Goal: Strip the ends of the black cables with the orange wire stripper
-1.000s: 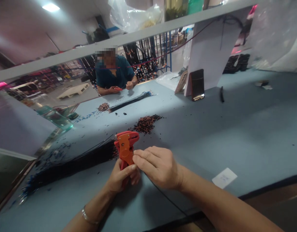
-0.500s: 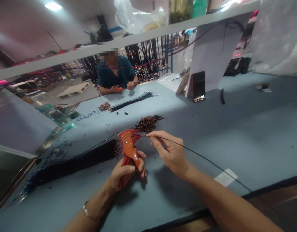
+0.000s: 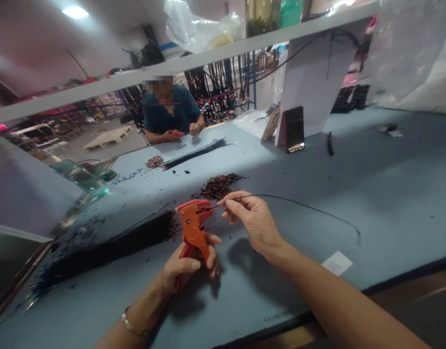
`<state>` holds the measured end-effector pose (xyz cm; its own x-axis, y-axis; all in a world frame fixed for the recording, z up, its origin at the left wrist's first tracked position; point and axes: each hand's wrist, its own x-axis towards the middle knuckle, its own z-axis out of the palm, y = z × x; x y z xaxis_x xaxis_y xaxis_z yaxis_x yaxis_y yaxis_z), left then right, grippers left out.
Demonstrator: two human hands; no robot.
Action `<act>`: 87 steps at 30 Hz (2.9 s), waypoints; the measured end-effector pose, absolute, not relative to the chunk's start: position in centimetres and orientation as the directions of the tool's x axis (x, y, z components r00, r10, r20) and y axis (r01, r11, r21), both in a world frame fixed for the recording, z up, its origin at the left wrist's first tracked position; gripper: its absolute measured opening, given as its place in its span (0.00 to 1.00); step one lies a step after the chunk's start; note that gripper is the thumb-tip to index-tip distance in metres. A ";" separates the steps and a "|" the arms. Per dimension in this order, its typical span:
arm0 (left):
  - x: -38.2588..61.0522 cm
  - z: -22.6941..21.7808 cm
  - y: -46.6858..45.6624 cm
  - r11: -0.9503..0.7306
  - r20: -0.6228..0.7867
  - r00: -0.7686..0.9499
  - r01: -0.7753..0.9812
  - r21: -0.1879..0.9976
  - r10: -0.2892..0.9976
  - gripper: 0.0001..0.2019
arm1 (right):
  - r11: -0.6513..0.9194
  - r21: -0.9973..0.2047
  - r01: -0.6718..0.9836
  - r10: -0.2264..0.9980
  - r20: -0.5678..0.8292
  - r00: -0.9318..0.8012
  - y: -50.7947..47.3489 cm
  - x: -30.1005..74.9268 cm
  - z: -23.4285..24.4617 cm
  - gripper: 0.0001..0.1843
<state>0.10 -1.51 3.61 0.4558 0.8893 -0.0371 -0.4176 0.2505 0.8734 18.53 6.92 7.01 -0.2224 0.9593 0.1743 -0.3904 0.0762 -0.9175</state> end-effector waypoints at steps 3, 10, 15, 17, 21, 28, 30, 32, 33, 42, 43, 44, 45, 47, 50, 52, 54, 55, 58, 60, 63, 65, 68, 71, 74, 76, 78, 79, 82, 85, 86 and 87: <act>0.1 3.6 -1.6 0.259 -0.052 0.463 -0.396 0.881 0.885 0.26 | 0.027 -0.914 -0.404 0.951 0.148 -0.270 7.0 18.5 7.0 0.09; 0.1 3.5 -1.7 0.268 -0.052 0.490 -0.381 0.885 0.870 0.26 | -0.006 -0.915 -0.403 0.945 0.127 -0.303 6.7 18.3 6.7 0.10; 0.2 3.7 -1.8 0.278 -0.063 0.495 -0.374 0.885 0.867 0.25 | 0.004 -0.922 -0.387 0.933 0.143 -0.331 6.6 18.2 6.6 0.08; 0.2 3.8 -1.8 0.283 -0.062 0.502 -0.377 0.882 0.863 0.25 | -0.005 -0.917 -0.399 0.934 0.139 -0.330 6.5 18.1 6.6 0.08; 0.1 3.6 -1.8 0.287 -0.053 0.517 -0.385 0.877 0.854 0.25 | -0.006 -0.914 -0.405 0.948 0.124 -0.293 6.4 18.0 6.8 0.08; 0.1 3.3 -1.7 0.291 -0.049 0.531 -0.385 0.876 0.846 0.26 | -0.090 -0.883 -0.460 0.953 0.057 -0.297 6.5 18.1 6.8 0.10; 0.2 3.3 -1.8 0.291 -0.048 0.524 -0.392 0.873 0.851 0.26 | -0.154 -0.852 -0.500 0.950 0.011 -0.311 6.4 18.0 6.9 0.11; 0.2 3.4 -1.8 0.289 -0.046 0.515 -0.403 0.869 0.856 0.26 | -0.229 -0.811 -0.538 0.943 -0.049 -0.329 6.3 17.9 6.9 0.12; 0.3 3.4 -1.8 0.286 -0.041 0.513 -0.409 0.866 0.858 0.26 | -0.264 -0.792 -0.551 0.938 -0.077 -0.339 6.2 17.8 7.0 0.12; 0.1 3.0 -1.8 0.258 -0.003 0.510 -0.431 0.865 0.860 0.26 | -0.427 -0.663 -0.615 0.896 -0.217 -0.388 5.8 17.6 7.2 0.17; 0.2 3.0 -1.8 0.249 0.009 0.505 -0.442 0.862 0.863 0.26 | -0.422 -0.670 -0.610 0.897 -0.212 -0.389 5.9 17.7 7.2 0.18; 0.2 3.1 -1.8 0.240 0.022 0.501 -0.452 0.859 0.865 0.25 | -0.412 -0.683 -0.603 0.900 -0.202 -0.386 5.9 17.8 7.3 0.18; 0.3 3.2 -1.8 0.231 0.034 0.495 -0.463 0.856 0.868 0.25 | -0.396 -0.699 -0.596 0.906 -0.189 -0.380 6.0 17.8 7.3 0.18; 0.4 3.5 -1.7 0.209 0.054 0.472 -0.487 0.848 0.880 0.24 | -0.359 -0.730 -0.581 0.917 -0.162 -0.363 6.0 18.0 7.4 0.17; 0.5 4.0 -1.6 0.177 0.076 0.410 -0.545 0.820 0.909 0.24 | -0.366 -0.769 -0.523 0.900 -0.150 -0.409 5.9 17.9 7.3 0.16; 0.5 4.3 -1.5 0.158 0.086 0.363 -0.591 0.791 0.928 0.24 | -0.393 -0.798 -0.457 0.865 -0.152 -0.478 5.5 17.7 7.1 0.15; 0.4 4.5 -1.4 0.135 0.099 0.319 -0.634 0.762 0.943 0.25 | -0.405 -0.823 -0.398 0.838 -0.160 -0.522 5.0 17.3 6.8 0.14; 0.4 4.5 -1.4 0.124 0.105 0.302 -0.649 0.750 0.947 0.26 | -0.407 -0.833 -0.376 0.831 -0.166 -0.531 4.7 17.1 6.6 0.14; 0.4 4.6 -1.4 0.106 0.119 0.279 -0.674 0.731 0.953 0.27 | -0.427 -0.836 -0.345 0.818 -0.194 -0.542 4.0 16.6 6.0 0.13; 0.5 4.7 -1.4 0.111 0.117 0.284 -0.672 0.732 0.952 0.26 | -0.464 -0.813 -0.351 0.800 -0.213 -0.561 3.8 16.4 5.5 0.14; 0.6 4.7 -1.4 0.130 0.098 0.303 -0.649 0.749 0.948 0.26 | -0.518 -0.777 -0.357 0.770 -0.243 -0.590 3.8 16.3 5.0 0.16; 0.5 4.8 -1.5 0.129 0.095 0.305 -0.639 0.759 0.948 0.25 | -0.508 -0.795 -0.333 0.770 -0.245 -0.589 4.0 16.4 5.1 0.16; 0.4 4.8 -1.5 0.109 0.101 0.277 -0.650 0.752 0.955 0.25 | -0.407 -0.904 -0.132 0.702 -0.218 -0.678 4.4 17.0 6.0 0.17; 0.3 4.8 -1.4 0.103 0.083 0.243 -0.664 0.741 0.967 0.24 | -0.079 -0.976 0.202 0.651 -0.204 -0.731 4.8 18.2 7.3 0.20; 0.4 4.9 -1.3 0.103 0.077 0.235 -0.667 0.738 0.969 0.23 | 0.505 -0.814 0.287 0.775 0.281 -0.566 5.2 19.2 7.9 0.17; 0.5 4.9 -1.4 0.118 0.072 0.255 -0.659 0.743 0.964 0.23 | 0.750 -0.583 0.313 0.657 0.599 -0.458 5.6 19.3 7.7 0.11; 0.5 4.9 -1.4 0.142 0.057 0.280 -0.641 0.754 0.958 0.23 | 0.843 -0.423 0.333 0.537 0.690 -0.485 6.0 19.2 7.2 0.08; 0.6 4.9 -1.5 0.153 0.048 0.290 -0.631 0.760 0.956 0.23 | 0.859 -0.390 0.333 0.512 0.680 -0.525 6.2 19.1 6.9 0.08; 0.5 4.9 -1.5 0.165 0.042 0.307 -0.616 0.770 0.951 0.23 | 0.868 -0.409 0.281 0.489 0.604 -0.629 6.4 18.8 6.2 0.09; 0.5 4.8 -1.5 0.151 0.055 0.301 -0.619 0.771 0.952 0.22 | 0.860 -0.462 0.215 0.476 0.577 -0.664 6.3 18.7 5.9 0.10; 0.5 4.7 -1.5 0.146 0.058 0.298 -0.619 0.772 0.953 0.22 | 0.860 -0.466 0.210 0.475 0.578 -0.663 6.3 18.8 5.8 0.10; 0.5 4.7 -1.5 0.142 0.058 0.293 -0.617 0.774 0.954 0.22 | 0.862 -0.458 0.216 0.475 0.582 -0.660 6.4 18.9 5.8 0.10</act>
